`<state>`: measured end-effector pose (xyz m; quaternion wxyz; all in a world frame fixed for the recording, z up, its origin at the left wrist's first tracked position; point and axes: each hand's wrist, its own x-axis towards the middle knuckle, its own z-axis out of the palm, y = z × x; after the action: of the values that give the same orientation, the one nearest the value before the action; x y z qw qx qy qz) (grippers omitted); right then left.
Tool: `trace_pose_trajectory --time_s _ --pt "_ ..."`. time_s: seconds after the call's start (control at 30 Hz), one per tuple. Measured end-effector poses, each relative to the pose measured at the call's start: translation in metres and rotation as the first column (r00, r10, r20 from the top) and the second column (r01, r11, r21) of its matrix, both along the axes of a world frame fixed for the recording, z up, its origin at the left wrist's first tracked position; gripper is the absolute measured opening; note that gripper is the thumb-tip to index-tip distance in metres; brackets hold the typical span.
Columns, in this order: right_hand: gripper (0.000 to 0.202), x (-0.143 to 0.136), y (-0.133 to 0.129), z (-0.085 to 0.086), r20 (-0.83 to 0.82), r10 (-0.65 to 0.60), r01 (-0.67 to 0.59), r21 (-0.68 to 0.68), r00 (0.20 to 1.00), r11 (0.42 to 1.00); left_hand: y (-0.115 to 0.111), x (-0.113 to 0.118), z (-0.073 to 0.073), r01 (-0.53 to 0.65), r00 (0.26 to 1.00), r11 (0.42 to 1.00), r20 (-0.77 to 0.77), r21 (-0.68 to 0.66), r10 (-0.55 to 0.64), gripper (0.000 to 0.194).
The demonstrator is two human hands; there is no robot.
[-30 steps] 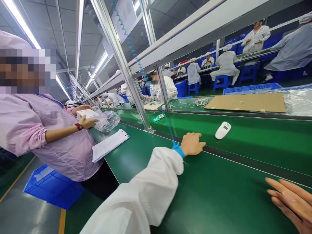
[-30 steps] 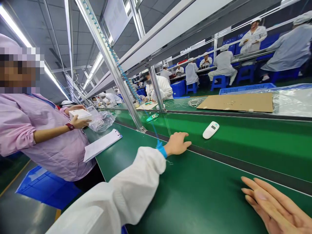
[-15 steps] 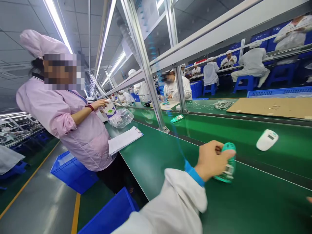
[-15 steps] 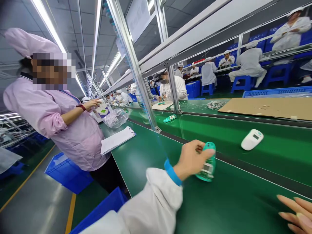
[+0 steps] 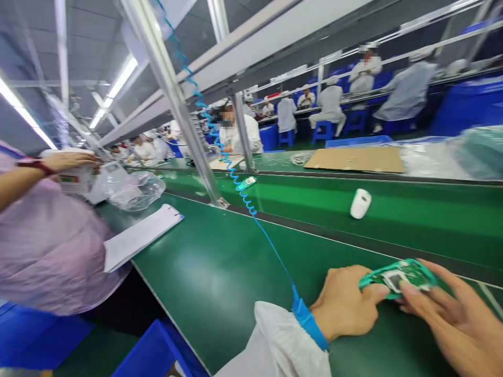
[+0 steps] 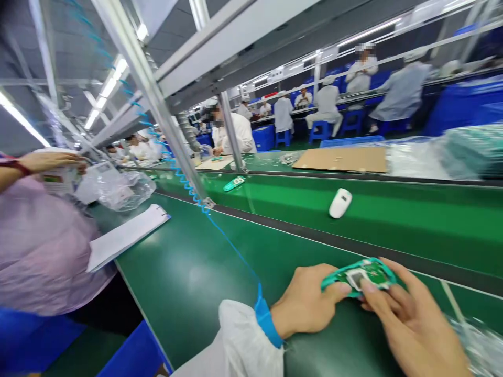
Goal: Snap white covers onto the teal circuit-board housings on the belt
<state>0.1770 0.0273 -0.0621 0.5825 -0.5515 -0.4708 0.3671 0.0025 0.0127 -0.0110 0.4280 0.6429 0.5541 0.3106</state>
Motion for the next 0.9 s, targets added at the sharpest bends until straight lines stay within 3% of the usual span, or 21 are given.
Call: trace_pose_trajectory --time_s 0.1,0.17,0.23,0.53,0.7,0.9 --pt "0.087 -0.002 -0.009 0.018 0.137 -0.042 0.054 -0.079 0.99 0.995 -0.003 0.006 0.003 -0.03 0.999 0.999 0.011 -0.029 0.03 0.034" --pt "0.071 -0.001 -0.012 0.023 0.345 -0.117 0.128 -0.009 0.931 0.992 -0.005 0.008 0.001 -0.047 0.999 0.999 -0.006 0.012 0.047 0.035" --pt "0.06 0.002 -0.014 0.024 0.46 -0.121 0.113 0.045 0.879 0.993 -0.007 0.008 0.0 -0.033 0.999 0.999 -0.017 0.035 0.034 0.035" --pt "0.054 0.006 -0.01 0.014 0.494 -0.116 0.052 0.142 0.861 0.988 -0.004 0.008 -0.001 -0.019 1.0 0.998 -0.016 0.057 0.02 0.032" --pt "0.032 -0.009 -0.021 0.025 0.489 0.046 -0.166 0.206 0.871 0.964 0.005 0.007 -0.004 -0.167 0.986 0.981 -0.004 0.102 0.169 0.033" --pt "0.008 -0.006 -0.019 0.033 0.484 -0.079 -0.089 0.315 0.871 0.945 0.004 0.006 0.004 0.026 0.999 0.981 -0.049 0.193 -0.017 0.032"
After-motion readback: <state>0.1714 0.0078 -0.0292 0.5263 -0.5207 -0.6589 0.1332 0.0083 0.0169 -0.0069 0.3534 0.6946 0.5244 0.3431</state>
